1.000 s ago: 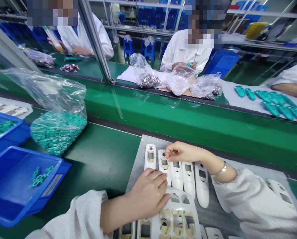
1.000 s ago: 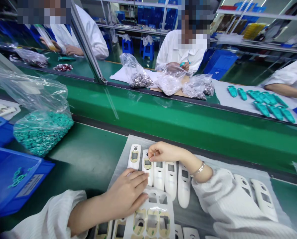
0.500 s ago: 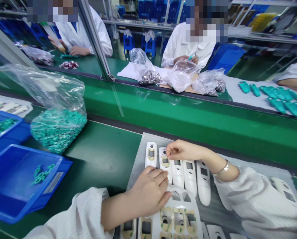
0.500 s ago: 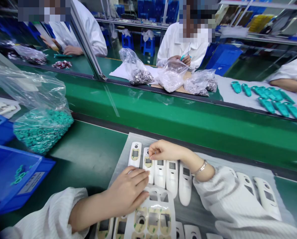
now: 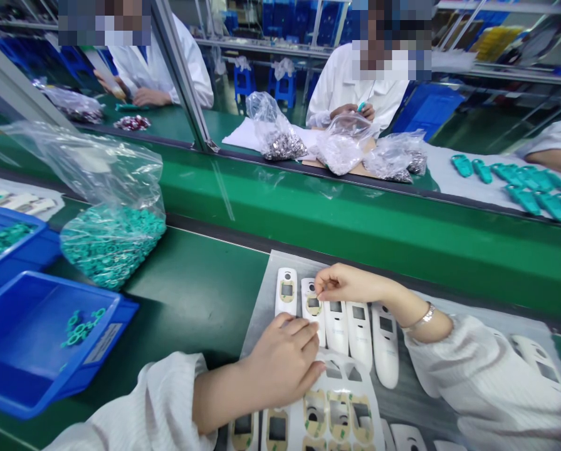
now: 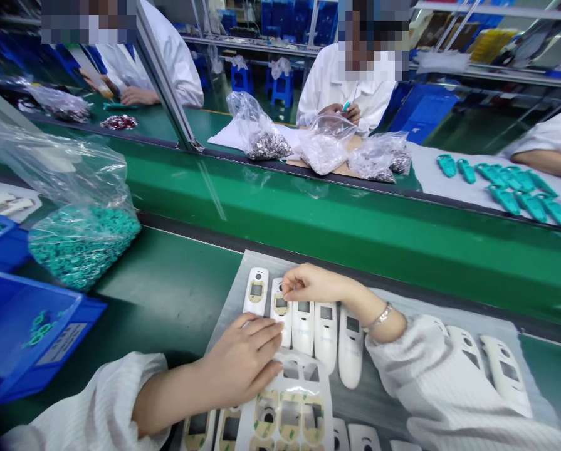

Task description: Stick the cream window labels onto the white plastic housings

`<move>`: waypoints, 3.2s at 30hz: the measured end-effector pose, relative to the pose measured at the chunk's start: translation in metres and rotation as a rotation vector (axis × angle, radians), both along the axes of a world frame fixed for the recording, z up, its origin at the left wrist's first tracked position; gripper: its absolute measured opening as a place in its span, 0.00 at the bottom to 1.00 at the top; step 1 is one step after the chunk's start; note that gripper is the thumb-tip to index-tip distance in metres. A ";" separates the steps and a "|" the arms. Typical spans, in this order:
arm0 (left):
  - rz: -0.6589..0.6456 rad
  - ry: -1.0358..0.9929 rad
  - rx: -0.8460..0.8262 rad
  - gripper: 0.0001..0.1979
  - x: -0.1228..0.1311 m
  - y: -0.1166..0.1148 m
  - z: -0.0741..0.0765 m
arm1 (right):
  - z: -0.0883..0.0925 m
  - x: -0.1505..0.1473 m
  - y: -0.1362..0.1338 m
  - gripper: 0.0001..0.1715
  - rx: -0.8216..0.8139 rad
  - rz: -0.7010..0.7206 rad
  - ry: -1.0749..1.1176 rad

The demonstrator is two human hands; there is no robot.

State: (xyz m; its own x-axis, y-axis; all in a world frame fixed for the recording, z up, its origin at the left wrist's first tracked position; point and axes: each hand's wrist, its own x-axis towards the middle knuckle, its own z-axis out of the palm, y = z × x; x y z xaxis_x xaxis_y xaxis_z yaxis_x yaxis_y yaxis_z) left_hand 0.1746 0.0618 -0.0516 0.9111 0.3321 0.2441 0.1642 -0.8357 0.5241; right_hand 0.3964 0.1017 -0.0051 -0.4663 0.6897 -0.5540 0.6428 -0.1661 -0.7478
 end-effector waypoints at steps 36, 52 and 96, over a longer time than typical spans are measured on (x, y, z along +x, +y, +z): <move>-0.015 0.065 0.006 0.21 0.001 0.005 0.003 | 0.005 -0.009 -0.004 0.04 0.092 0.023 -0.099; 0.039 0.126 0.050 0.25 0.005 -0.004 -0.002 | 0.003 -0.013 -0.010 0.04 0.212 -0.016 -0.255; 0.036 0.195 0.064 0.25 0.005 -0.001 0.005 | -0.016 -0.049 -0.055 0.07 0.857 0.135 -0.813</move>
